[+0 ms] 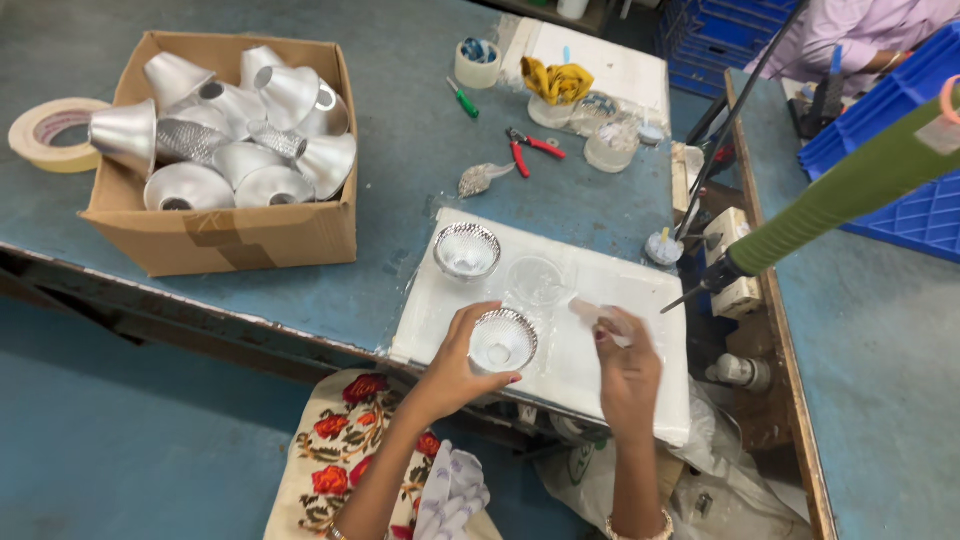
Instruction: The person assembles small light fixtures by fitting a clear plastic diffuser onto a silver metal reflector. The person picks each reflector from a cardboard box, places it on a white foam pad, and presses a diffuser onto it, then sets the assembled unit aside.
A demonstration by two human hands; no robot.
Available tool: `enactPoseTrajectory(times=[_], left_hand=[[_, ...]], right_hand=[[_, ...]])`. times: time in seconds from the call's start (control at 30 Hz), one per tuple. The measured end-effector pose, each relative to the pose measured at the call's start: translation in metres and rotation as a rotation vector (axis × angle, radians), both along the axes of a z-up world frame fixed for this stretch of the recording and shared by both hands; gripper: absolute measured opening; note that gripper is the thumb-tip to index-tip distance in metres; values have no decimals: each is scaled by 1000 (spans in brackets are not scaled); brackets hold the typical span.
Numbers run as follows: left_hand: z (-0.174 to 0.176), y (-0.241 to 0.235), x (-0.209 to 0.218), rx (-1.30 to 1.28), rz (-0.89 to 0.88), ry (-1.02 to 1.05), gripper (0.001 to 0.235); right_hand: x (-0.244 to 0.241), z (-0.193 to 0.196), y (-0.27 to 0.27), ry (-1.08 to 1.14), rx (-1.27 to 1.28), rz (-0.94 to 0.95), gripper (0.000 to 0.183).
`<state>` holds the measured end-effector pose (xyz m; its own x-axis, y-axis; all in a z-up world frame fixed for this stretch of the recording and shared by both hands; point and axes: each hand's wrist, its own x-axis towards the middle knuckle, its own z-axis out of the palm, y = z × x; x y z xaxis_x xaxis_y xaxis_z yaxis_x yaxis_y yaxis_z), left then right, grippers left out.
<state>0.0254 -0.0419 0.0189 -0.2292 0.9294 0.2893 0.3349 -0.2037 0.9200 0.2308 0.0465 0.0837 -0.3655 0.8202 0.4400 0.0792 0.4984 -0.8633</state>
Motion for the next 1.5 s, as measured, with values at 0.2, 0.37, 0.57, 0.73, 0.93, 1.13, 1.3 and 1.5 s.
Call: enactPoseTrajectory(times=[0.2,0.37,0.57,0.73,0.93,1.13,1.3,1.5], left_hand=[[-9,2,4,101,-8,-86,113],[-13,2,3,99,-49,-125,115],[-18,-1,5,89,-136,-185,112],[-17,-1,1,164,-269,-469,94],[-9,-7,-6,121,-326,-787,77],[0,-8,4,68,-359,-704,75],[7,-12,6,107,-449,-727,75],[8,-12,10,145,-479,-734,72]], right_hand=[[-16,-26,-13,-417,259,323,48],[-12,-36,-4,-431,107,430,50],[-15,-33,0,-435,-94,394,62],[-4,-17,-4,-304,-354,471,87],[0,4,-16,-337,-196,349,97],[-11,22,-31,-355,-153,267,103],[-15,28,-34,-335,-178,285,105],[-11,26,-34,-343,-193,278,104]])
